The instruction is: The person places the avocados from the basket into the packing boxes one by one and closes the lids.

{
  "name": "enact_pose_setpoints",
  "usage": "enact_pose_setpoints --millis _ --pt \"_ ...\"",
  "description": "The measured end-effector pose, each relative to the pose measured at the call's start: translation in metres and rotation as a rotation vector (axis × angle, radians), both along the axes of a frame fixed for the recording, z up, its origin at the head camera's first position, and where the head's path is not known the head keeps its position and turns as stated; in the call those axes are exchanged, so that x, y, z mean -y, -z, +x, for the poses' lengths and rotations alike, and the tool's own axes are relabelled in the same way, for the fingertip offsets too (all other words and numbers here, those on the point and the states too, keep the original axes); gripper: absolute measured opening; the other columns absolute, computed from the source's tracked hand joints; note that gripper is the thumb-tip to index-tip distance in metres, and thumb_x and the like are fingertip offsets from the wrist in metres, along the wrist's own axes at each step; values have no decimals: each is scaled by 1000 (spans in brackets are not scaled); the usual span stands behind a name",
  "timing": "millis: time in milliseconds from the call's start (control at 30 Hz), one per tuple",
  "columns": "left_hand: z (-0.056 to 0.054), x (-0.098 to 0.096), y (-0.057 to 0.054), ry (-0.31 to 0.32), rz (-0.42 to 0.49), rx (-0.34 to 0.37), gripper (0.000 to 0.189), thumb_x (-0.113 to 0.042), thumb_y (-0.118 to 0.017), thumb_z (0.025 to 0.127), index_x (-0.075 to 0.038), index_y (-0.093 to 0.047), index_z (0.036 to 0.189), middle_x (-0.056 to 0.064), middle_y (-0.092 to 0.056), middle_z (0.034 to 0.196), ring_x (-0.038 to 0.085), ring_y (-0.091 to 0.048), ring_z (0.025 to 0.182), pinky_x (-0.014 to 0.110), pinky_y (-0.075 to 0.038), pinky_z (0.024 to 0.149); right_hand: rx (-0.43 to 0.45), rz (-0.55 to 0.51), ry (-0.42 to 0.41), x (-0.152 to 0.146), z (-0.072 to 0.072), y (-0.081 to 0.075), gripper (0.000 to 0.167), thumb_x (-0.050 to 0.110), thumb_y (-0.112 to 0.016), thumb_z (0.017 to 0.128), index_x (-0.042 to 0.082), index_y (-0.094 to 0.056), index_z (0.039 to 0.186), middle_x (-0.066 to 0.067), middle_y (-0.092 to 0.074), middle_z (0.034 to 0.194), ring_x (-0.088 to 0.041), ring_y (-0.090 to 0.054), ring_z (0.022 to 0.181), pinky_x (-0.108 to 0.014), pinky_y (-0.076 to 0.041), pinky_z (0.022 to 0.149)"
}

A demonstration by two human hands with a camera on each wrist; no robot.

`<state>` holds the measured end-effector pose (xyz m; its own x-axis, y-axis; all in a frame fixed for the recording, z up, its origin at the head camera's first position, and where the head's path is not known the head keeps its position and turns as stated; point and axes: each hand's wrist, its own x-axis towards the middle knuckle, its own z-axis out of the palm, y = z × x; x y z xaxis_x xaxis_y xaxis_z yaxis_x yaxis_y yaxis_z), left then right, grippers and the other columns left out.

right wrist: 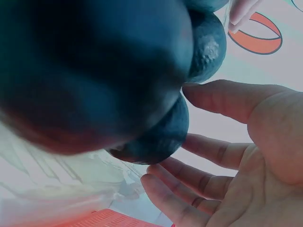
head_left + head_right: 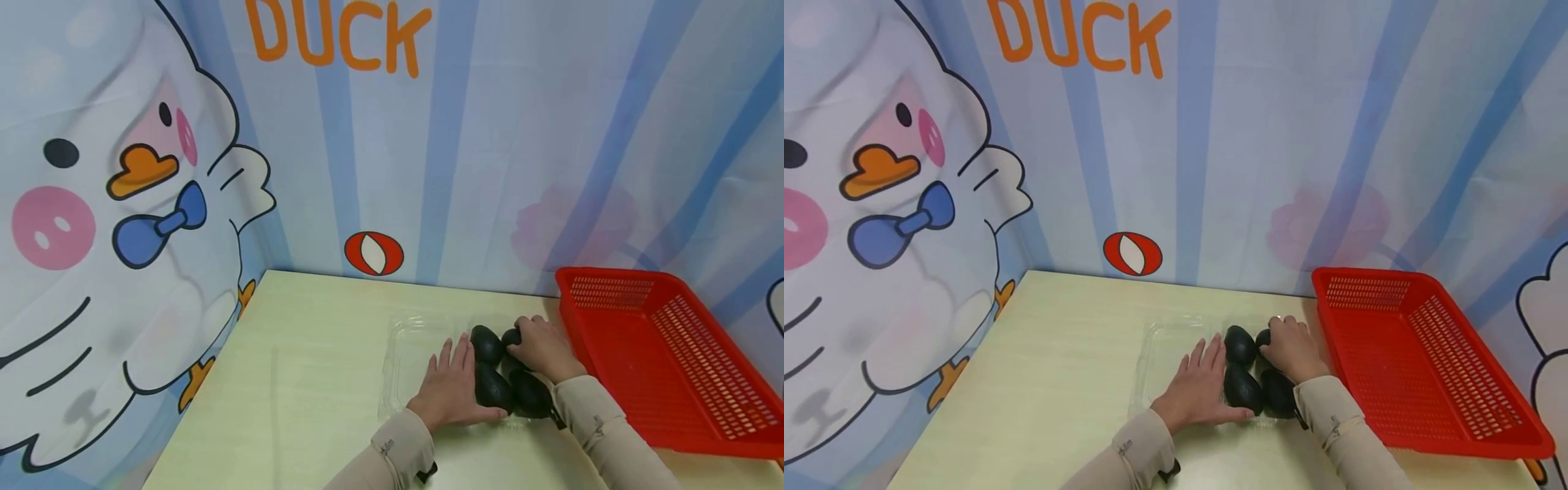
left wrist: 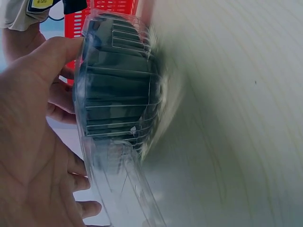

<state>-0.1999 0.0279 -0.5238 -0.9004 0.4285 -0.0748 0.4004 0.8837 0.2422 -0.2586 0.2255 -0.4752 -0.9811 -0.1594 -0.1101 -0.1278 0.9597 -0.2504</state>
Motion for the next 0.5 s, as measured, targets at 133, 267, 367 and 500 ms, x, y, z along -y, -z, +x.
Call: enact_pose_setpoints --millis 133,267,367,500 --pt "0 2 -1 2 0 -20 122 -91 -52 76 -12 -20 163 5 -11 171 33 -19 155 54 -32 118 12 -13 14 1 2 -1 51 19 -75 89 -9 -58 129 -30 -63 115 -36 -59 93 -56 -53 91" --pt "0 5 -5 4 37 -41 116 -90 -49 79 -15 -22 163 5 -13 171 33 -21 154 56 -33 116 1 -28 9 0 4 -2 50 20 -73 91 -9 -58 129 -30 -63 115 -35 -59 92 -55 -55 90" --pt "1 8 -10 7 57 -54 107 -86 -47 84 -17 -25 163 6 -16 170 32 -26 153 55 -35 115 -25 -44 1 -2 5 -3 49 20 -73 91 -8 -59 129 -29 -63 115 -33 -60 90 -53 -56 88" --pt "7 10 -20 -19 110 -58 91 -75 -51 91 -16 -36 158 7 -33 164 28 -43 143 47 -45 109 -57 -54 -6 -5 3 -7 48 21 -72 92 -7 -60 129 -29 -64 118 -33 -61 91 -54 -57 88"
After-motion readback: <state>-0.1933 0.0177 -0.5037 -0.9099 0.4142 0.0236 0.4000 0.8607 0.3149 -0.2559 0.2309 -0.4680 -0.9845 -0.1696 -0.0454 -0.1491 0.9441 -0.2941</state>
